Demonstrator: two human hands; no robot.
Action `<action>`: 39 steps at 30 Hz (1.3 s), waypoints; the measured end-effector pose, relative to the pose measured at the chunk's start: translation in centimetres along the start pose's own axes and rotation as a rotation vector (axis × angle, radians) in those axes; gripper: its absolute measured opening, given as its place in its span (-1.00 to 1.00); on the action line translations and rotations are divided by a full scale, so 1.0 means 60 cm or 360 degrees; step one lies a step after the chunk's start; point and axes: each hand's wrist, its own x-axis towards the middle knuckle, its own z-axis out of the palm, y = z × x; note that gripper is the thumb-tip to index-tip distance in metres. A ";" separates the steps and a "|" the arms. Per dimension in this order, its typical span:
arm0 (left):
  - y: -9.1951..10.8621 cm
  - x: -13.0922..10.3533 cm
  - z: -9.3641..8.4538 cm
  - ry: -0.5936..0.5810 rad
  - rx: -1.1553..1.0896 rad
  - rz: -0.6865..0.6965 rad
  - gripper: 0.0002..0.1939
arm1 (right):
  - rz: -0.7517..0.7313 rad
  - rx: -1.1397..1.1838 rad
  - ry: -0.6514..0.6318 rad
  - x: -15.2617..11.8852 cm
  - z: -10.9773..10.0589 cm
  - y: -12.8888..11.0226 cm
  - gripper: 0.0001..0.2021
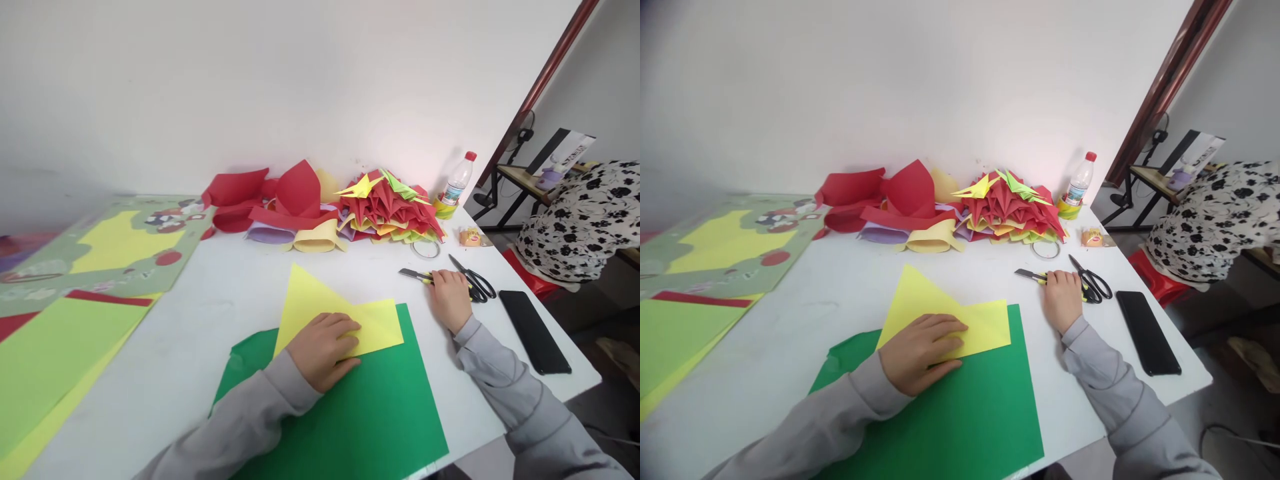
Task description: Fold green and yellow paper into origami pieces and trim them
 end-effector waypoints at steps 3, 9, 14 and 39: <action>-0.004 0.016 -0.003 -0.0121 0.0049 -0.0056 -0.75 | -0.0116 0.0075 0.0023 0.005 -0.001 -0.003 -0.75; -0.011 0.026 0.026 -0.0168 0.0101 -0.0232 -0.39 | -0.0392 0.0390 0.0084 0.002 -0.016 -0.034 -0.69; -0.025 0.021 0.036 -0.0184 0.0072 -0.0279 -0.34 | -0.0545 0.0616 0.0087 -0.009 -0.034 -0.045 -0.69; -0.031 0.024 0.018 0.0176 0.0141 -0.0149 -0.32 | -0.0837 0.0773 -0.0671 -0.007 -0.066 -0.016 -0.74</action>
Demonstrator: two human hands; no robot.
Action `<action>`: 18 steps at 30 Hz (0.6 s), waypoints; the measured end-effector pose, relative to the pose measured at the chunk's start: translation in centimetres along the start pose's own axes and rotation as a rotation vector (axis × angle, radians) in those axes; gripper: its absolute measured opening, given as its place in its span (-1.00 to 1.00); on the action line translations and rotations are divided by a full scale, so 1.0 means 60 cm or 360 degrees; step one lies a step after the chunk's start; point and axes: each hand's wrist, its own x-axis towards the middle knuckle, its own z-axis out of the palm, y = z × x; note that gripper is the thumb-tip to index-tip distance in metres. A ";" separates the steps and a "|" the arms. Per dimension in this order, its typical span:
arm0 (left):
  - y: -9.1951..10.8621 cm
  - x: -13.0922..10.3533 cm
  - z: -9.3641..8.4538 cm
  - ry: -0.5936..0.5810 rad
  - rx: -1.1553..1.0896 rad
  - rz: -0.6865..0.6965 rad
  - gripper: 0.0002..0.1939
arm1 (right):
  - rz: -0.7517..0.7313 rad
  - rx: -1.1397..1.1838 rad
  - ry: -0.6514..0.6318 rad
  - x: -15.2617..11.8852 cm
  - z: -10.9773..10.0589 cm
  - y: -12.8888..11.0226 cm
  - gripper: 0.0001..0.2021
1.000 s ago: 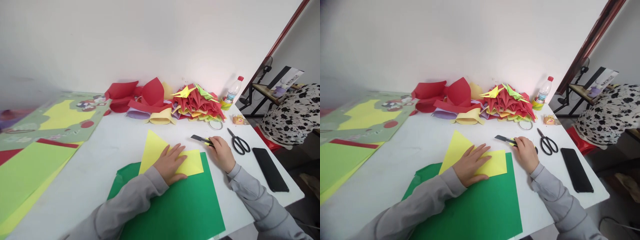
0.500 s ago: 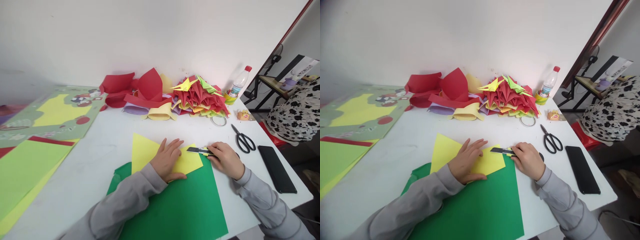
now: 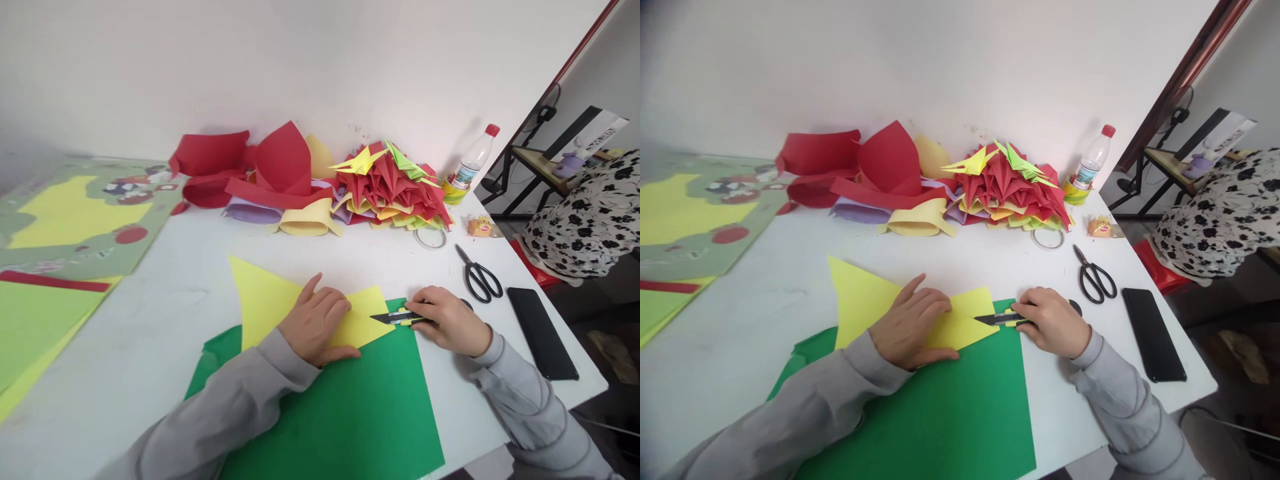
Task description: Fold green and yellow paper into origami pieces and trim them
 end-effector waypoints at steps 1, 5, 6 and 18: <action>-0.002 0.000 -0.001 -0.0019 0.0024 -0.0009 -0.32 | -0.0002 0.0024 -0.0021 -0.001 -0.002 0.002 -0.73; -0.007 -0.003 -0.001 -0.0100 0.0085 -0.0038 -0.36 | -0.0011 0.0109 -0.0087 -0.005 -0.006 0.012 -0.72; -0.007 -0.004 0.000 -0.0109 0.0082 -0.0028 -0.39 | -0.0012 0.0119 -0.0095 -0.005 -0.006 0.014 -0.71; 0.010 -0.020 0.012 -0.0385 -0.0051 -0.0039 -0.56 | -0.0038 -0.0114 -0.0072 -0.005 -0.008 0.003 -0.70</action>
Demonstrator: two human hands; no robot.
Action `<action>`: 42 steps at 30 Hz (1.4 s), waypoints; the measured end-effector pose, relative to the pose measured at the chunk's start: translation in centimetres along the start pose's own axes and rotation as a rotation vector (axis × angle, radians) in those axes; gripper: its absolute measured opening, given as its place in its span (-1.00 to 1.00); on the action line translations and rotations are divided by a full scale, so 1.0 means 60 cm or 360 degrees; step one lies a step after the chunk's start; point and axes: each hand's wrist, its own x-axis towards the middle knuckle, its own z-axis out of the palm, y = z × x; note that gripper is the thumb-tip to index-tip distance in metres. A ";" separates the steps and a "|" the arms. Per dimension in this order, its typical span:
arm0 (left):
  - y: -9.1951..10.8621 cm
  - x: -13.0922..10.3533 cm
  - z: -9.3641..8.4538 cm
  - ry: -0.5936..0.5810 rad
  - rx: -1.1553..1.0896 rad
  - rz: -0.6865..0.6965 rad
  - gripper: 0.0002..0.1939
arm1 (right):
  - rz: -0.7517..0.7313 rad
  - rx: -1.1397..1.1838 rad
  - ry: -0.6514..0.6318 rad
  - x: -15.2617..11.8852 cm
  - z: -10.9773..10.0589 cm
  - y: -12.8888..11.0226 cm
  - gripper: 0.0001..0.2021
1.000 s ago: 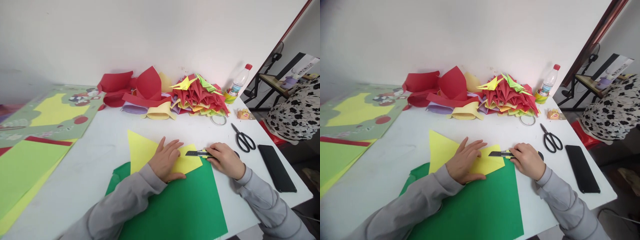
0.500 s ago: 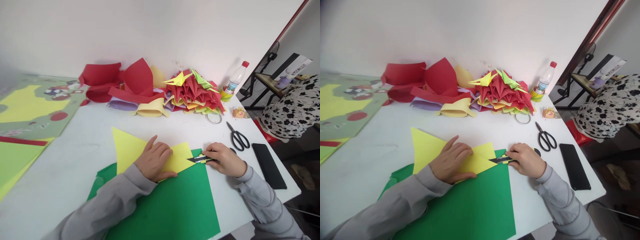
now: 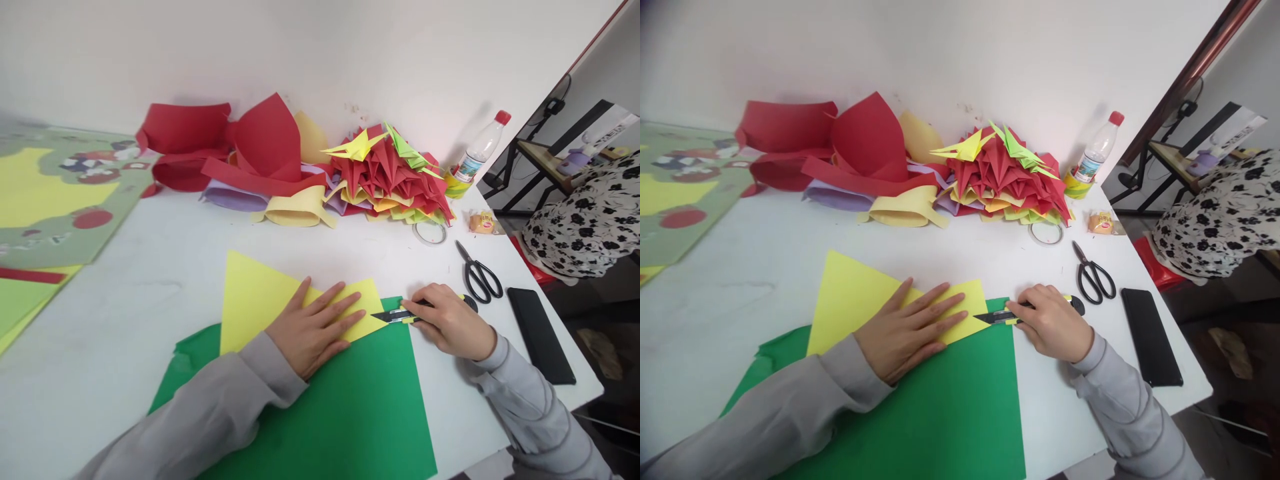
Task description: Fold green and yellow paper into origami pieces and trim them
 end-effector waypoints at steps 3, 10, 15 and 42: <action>-0.002 -0.002 0.001 -0.0054 -0.0001 -0.0016 -0.54 | -0.0017 -0.0023 0.0004 0.001 0.000 -0.001 -0.70; -0.003 -0.002 0.002 -0.0104 0.0060 -0.0005 -0.53 | -0.0021 -0.0057 -0.0003 0.002 0.002 -0.005 -0.70; -0.004 -0.003 0.002 -0.0144 0.0079 0.0000 -0.52 | -0.0030 -0.0080 0.0006 0.004 0.005 -0.007 -0.69; 0.004 0.000 -0.004 -0.0134 0.0098 -0.0012 -0.58 | 0.0004 -0.0119 -0.0042 0.003 0.006 -0.012 -0.68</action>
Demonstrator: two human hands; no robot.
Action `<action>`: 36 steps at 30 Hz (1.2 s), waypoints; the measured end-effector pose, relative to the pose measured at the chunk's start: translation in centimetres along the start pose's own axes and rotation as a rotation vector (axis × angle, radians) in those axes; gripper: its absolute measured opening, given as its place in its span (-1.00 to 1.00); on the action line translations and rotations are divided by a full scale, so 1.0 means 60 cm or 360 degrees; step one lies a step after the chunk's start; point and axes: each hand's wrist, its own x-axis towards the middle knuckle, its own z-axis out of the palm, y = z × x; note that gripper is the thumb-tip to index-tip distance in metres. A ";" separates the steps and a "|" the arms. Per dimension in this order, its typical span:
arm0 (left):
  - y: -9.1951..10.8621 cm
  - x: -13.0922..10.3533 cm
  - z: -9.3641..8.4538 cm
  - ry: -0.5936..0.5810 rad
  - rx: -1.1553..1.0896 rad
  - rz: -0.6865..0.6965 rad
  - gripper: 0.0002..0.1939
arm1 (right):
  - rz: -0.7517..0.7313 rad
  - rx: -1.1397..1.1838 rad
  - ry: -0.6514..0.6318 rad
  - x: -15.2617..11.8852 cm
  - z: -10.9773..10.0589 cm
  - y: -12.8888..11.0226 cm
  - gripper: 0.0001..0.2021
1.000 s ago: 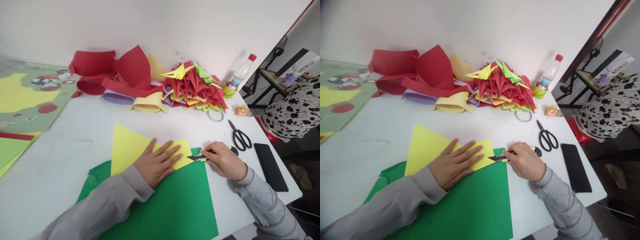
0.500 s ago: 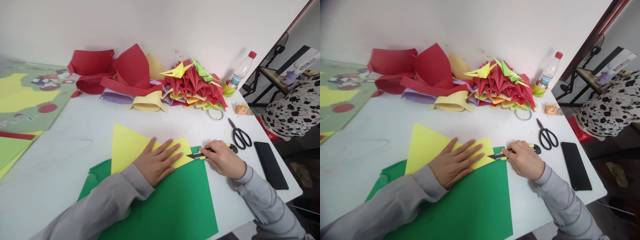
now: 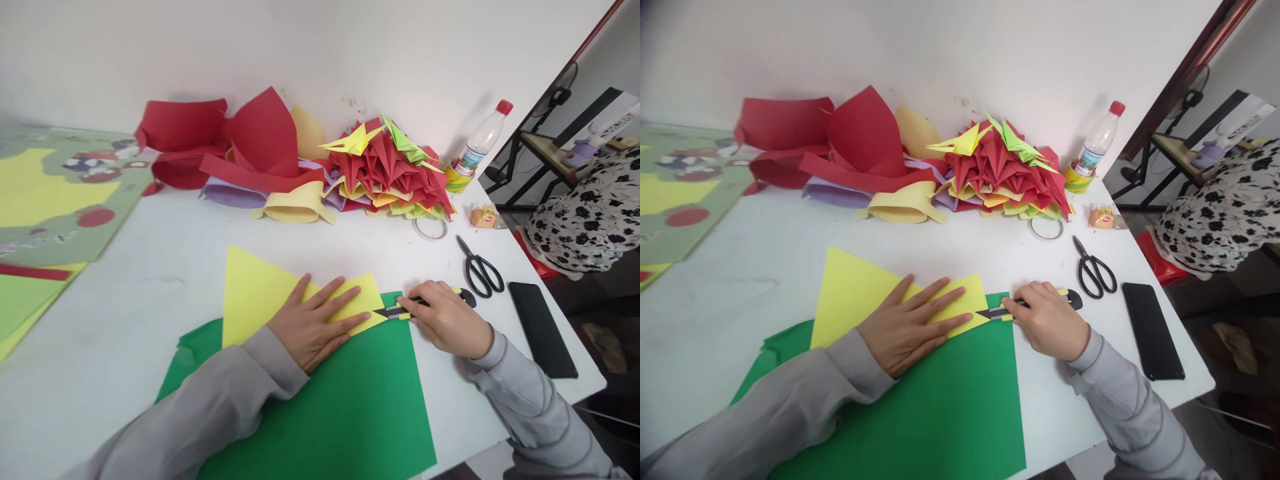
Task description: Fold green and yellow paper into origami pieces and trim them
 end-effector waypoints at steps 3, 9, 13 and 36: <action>0.000 0.000 0.000 -0.0027 0.0011 -0.0003 -0.58 | -0.0005 -0.0005 0.0002 0.000 0.000 0.000 -0.67; 0.000 0.000 0.002 0.0028 -0.0042 -0.0007 -0.59 | -0.0011 0.0007 0.0000 0.001 -0.002 -0.001 -0.68; 0.000 0.000 0.001 0.0004 -0.0032 -0.0021 -0.59 | -0.0020 0.0012 -0.0002 0.000 -0.002 0.000 -0.68; 0.001 0.001 0.002 -0.0032 0.0017 -0.0018 -0.58 | -0.0038 0.0052 -0.0036 -0.004 -0.010 0.000 -0.69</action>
